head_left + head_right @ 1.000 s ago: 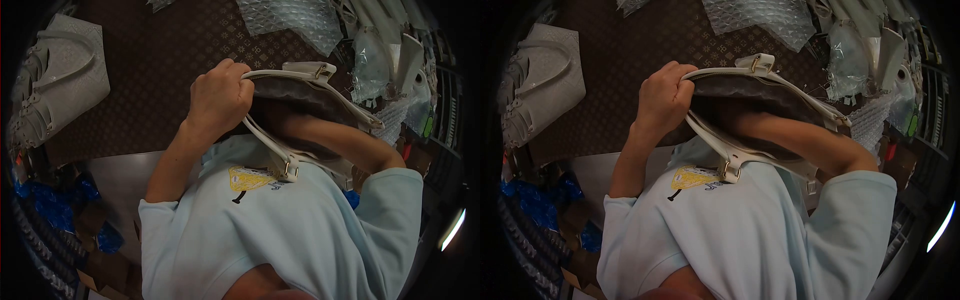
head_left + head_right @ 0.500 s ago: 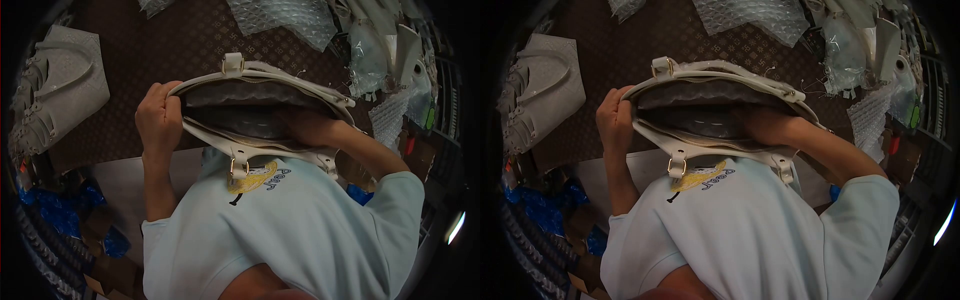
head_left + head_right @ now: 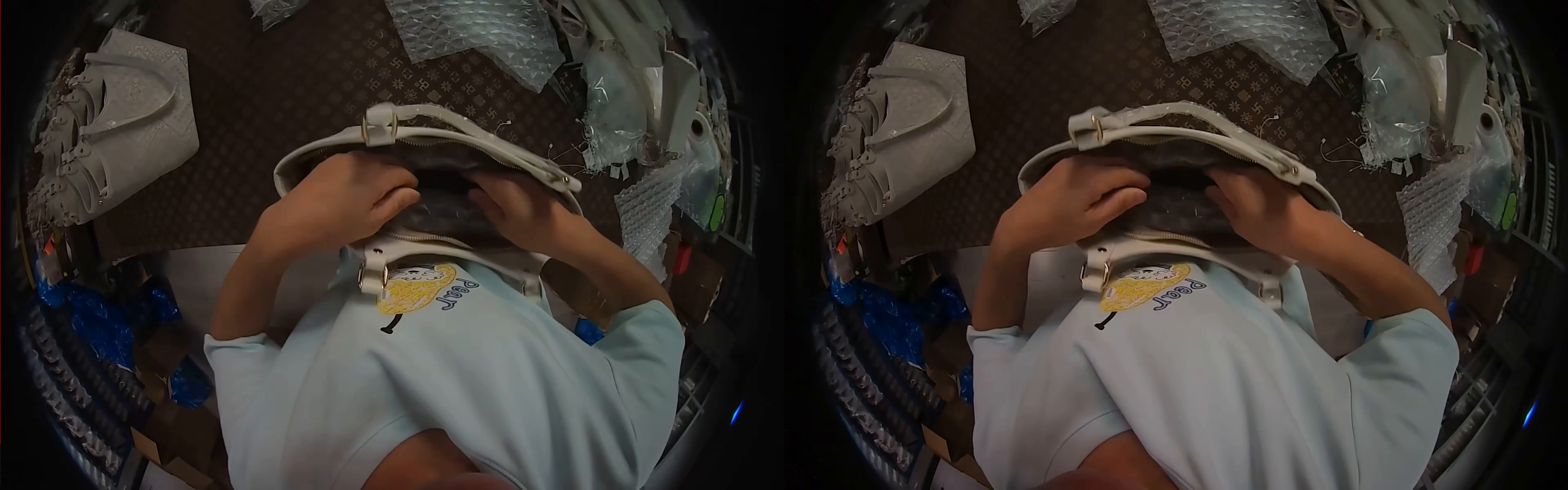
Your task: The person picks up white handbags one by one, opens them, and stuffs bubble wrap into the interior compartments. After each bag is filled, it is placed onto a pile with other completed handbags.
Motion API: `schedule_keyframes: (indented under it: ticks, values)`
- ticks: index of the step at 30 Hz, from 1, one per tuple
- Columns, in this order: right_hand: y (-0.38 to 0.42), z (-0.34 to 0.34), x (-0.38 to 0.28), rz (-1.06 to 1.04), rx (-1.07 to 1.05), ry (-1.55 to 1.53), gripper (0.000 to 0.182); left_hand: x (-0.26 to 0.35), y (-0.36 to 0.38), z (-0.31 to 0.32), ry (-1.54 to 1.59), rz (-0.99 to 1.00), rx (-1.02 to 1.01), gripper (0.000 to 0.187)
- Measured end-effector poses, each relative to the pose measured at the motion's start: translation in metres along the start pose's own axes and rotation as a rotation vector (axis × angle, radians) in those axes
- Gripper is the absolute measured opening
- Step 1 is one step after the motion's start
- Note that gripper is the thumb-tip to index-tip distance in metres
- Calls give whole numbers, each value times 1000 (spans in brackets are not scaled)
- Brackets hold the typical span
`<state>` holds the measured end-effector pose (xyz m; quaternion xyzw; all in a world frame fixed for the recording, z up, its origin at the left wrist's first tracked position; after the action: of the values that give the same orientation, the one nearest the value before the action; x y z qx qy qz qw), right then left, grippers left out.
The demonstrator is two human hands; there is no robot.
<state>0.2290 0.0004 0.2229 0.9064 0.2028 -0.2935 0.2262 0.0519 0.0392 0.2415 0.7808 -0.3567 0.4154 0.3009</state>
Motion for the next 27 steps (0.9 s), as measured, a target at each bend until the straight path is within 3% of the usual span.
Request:
schedule_keyframes:
  ticks: [1,3,4,5,6,9,13,16,18,19,21,22,24,27]
  values:
    - [4,1,4,-2,9,1,22,-4,-5,5,-225,-54,-12,16]
    - [6,0,9,172,14,293,16,-10,-2,5,-321,-159,-18,21]
    - [7,-2,6,166,22,288,16,-9,-2,5,-410,-88,37,23]
    - [8,-7,-4,87,32,504,16,-5,-2,5,-499,-17,88,26]
    - [8,-8,-11,11,44,718,17,-2,-2,5,-508,-19,81,26]
    - [6,2,-6,-42,-7,867,18,2,-5,8,-605,-134,6,32]
    - [-5,8,16,146,-173,826,18,-9,-10,18,-658,-145,-119,29]
    - [-3,21,35,127,-237,639,18,-15,-5,24,-689,-69,-119,28]
    - [4,13,23,-70,23,671,16,-18,-2,29,-714,-22,-67,28]
    - [3,10,23,-70,20,676,16,-21,-1,32,-687,11,-3,29]
    - [0,10,33,98,-230,579,13,-22,0,34,-654,44,65,30]
    - [4,9,33,98,-233,582,13,-27,-1,36,-542,5,-4,29]
    - [13,-13,24,-77,163,469,10,-30,3,29,-432,-38,-63,29]
    - [14,-34,12,-111,307,396,9,-31,22,10,-329,-170,-135,27]
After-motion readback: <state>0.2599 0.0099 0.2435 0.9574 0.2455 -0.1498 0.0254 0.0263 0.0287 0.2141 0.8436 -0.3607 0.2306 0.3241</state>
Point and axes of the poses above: each hand's wrist, its own y-axis away from the middle knuckle, its own z-axis out of the palm, x = y × z, the point moved 5 cm from there along -y, towards the middle knuckle, and after that the axes turned 3 degrees about -x, right-handed, at the moved point
